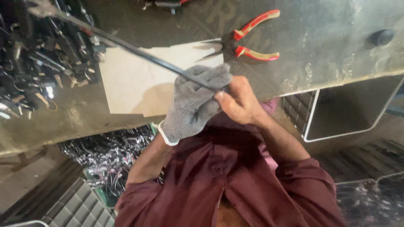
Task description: The person repeatedly picks up black wire harnesses with exposed ends, aligns a small metal connector onto the wire, and uses red-handled pliers to crimp the connector. Finished units are placed on the metal workbench. The person wears a gray glove on the left hand and uses both hands to manipulate the wires and tools.
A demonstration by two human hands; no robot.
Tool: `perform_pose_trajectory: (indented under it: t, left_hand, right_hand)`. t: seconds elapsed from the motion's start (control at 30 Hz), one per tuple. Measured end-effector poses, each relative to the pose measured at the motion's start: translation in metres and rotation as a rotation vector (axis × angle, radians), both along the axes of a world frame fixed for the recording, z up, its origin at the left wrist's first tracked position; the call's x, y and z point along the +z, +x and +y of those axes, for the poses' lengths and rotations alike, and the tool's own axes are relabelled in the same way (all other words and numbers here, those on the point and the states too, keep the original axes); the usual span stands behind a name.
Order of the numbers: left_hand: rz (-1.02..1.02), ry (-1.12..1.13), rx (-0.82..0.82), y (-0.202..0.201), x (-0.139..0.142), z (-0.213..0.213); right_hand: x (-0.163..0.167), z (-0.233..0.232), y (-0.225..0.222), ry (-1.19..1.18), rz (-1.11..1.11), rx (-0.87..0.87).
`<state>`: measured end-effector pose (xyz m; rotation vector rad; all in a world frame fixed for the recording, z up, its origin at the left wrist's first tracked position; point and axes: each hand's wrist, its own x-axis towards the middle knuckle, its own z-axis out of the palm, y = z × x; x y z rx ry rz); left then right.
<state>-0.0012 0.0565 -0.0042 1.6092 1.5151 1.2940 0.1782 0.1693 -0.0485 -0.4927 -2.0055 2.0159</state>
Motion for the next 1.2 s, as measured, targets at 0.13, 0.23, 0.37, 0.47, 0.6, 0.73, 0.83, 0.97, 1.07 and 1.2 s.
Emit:
perform_pose_trajectory:
  t: [0.13,0.23,0.37,0.47,0.6,0.73,0.83,0.97,1.07,1.2]
  left_hand:
    - [-0.202,-0.087,-0.226,-0.013,0.016,-0.005]
    - [-0.458,-0.132,-0.255,-0.012,0.018,-0.010]
    - [-0.405,-0.064,0.008,0.002,0.007,-0.010]
    - [-0.369,-0.033,0.201,0.012,-0.002,-0.003]
    - [-0.574,-0.197,0.233,0.013,-0.012,0.004]
    - [-0.709,-0.149,0.305,0.007,-0.014,-0.006]
    - [-0.779,-0.087,0.343,0.003,-0.012,-0.014]
    - [-0.427,-0.125,0.281,0.003,-0.005,-0.011]
    - [-0.349,0.023,0.192,0.005,0.002,-0.004]
    - [-0.423,-0.015,-0.010,0.009,0.014,-0.009]
  right_hand:
    - [-0.005,-0.003,-0.002,-0.290,-0.003,0.206]
    - [-0.019,-0.011,0.004,-0.668,0.115,0.376]
    - [-0.054,-0.028,0.012,-0.760,0.145,0.287]
    - [-0.074,-0.044,0.006,-0.250,-0.056,-0.095]
    - [-0.052,-0.041,-0.021,-0.179,0.015,-0.483]
    - [0.008,0.008,-0.025,0.814,-0.092,-0.115]
    - [0.026,0.055,-0.008,1.286,-0.223,-0.204]
    - [0.009,0.071,0.013,1.415,-0.429,-0.144]
    - [0.006,0.062,0.022,0.770,-0.247,-0.293]
    - [0.024,0.044,0.015,0.313,-0.121,-0.220]
